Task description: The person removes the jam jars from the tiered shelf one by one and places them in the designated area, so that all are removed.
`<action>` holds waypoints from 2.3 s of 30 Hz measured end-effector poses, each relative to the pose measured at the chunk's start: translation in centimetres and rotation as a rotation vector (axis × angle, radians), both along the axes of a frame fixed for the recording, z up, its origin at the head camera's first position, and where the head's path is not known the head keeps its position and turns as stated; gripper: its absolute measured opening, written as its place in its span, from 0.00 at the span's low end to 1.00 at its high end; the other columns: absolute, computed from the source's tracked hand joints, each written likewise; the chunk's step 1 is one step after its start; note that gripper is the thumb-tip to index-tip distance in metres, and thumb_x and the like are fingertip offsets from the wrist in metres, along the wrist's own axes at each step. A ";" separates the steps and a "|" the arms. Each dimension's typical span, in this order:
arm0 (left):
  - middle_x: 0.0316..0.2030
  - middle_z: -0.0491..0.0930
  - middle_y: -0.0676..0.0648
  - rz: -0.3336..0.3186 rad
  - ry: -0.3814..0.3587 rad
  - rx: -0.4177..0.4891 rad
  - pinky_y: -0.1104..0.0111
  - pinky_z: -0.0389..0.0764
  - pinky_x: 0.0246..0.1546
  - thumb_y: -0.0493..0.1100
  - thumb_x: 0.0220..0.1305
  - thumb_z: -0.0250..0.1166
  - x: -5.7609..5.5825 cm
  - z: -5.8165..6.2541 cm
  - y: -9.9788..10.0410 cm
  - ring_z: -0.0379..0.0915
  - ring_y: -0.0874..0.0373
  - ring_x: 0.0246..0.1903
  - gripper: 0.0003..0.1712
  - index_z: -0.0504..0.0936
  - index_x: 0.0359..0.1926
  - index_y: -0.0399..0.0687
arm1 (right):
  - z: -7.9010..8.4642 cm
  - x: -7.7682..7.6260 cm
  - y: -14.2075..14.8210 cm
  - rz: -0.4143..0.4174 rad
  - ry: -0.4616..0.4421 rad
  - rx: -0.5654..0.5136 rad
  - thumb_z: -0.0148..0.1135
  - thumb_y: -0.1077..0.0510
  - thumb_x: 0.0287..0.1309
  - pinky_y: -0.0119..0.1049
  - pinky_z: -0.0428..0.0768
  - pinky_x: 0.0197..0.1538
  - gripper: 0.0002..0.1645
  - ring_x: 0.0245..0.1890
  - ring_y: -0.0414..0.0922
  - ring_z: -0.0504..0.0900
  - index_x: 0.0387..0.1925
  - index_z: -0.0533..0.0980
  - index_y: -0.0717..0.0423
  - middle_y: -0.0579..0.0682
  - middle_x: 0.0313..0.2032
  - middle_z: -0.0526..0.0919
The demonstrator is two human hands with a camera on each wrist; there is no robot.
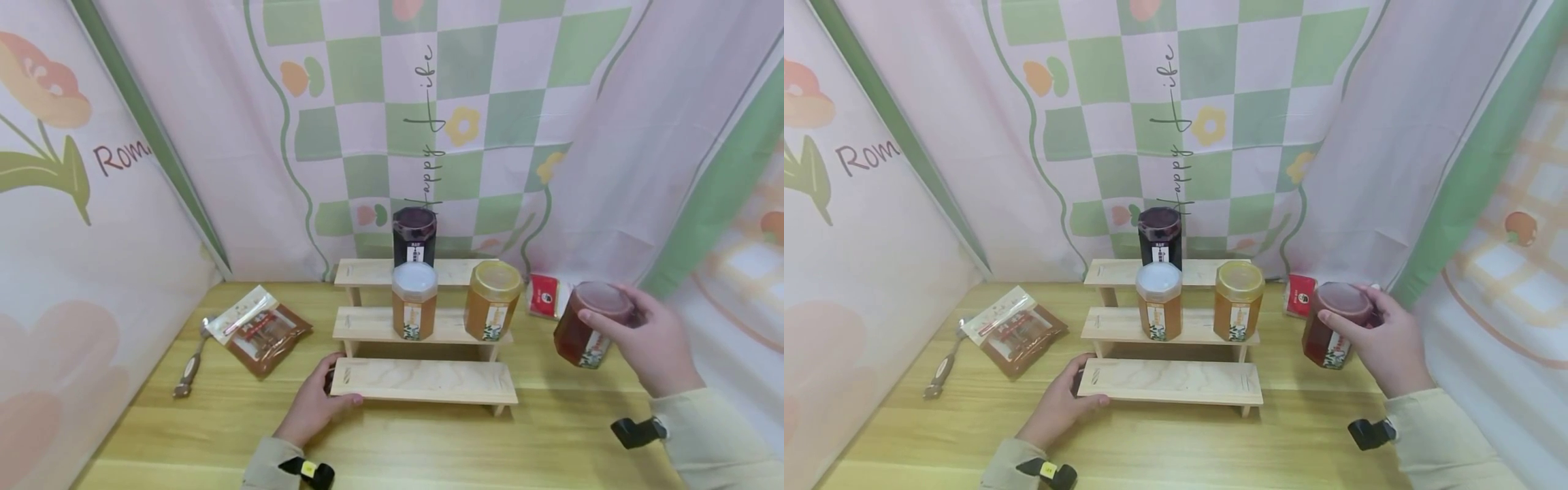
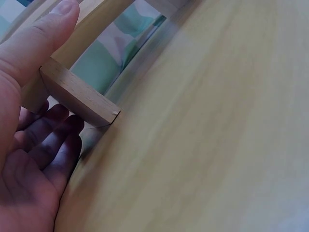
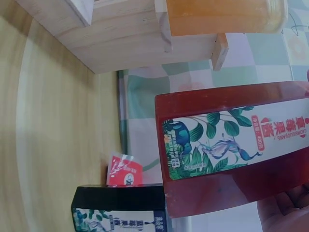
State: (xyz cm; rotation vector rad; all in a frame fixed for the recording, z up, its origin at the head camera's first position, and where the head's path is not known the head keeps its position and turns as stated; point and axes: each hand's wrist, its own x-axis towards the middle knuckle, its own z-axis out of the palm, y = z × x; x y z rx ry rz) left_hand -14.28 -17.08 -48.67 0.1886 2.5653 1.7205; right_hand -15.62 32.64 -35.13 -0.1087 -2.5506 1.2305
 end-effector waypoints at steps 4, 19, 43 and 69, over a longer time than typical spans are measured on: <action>0.61 0.75 0.38 0.002 -0.003 -0.003 0.47 0.74 0.61 0.52 0.43 0.81 0.1 0.0 0.0 0.73 0.42 0.59 0.57 0.63 0.72 0.43 | -0.5 0.2 0.4 -0.008 -0.022 -0.008 0.73 0.43 0.57 0.15 0.72 0.36 0.54 0.42 0.22 0.67 0.74 0.59 0.65 0.73 0.62 0.71; 0.58 0.76 0.40 -0.025 -0.008 0.025 0.55 0.79 0.57 0.53 0.43 0.82 -0.1 -0.1 -0.3 0.75 0.46 0.56 0.56 0.65 0.71 0.44 | -2.2 0.6 1.7 -0.033 -0.062 -0.023 0.73 0.43 0.57 0.15 0.72 0.35 0.55 0.43 0.26 0.70 0.75 0.57 0.63 0.75 0.64 0.69; 0.61 0.75 0.37 -0.017 -0.020 0.013 0.54 0.78 0.58 0.50 0.42 0.82 -0.2 0.1 -0.4 0.74 0.43 0.58 0.56 0.65 0.71 0.43 | -5.0 0.9 3.3 -0.112 -0.133 0.055 0.70 0.38 0.58 0.31 0.67 0.36 0.55 0.55 0.69 0.72 0.74 0.58 0.64 0.78 0.61 0.69; 0.61 0.74 0.38 -0.029 -0.037 0.036 0.53 0.78 0.59 0.47 0.44 0.81 -0.1 0.4 -0.2 0.74 0.43 0.58 0.55 0.63 0.72 0.43 | -8.5 0.7 5.3 -0.098 -0.143 0.060 0.69 0.38 0.59 0.40 0.77 0.37 0.56 0.52 0.64 0.76 0.75 0.55 0.65 0.78 0.62 0.69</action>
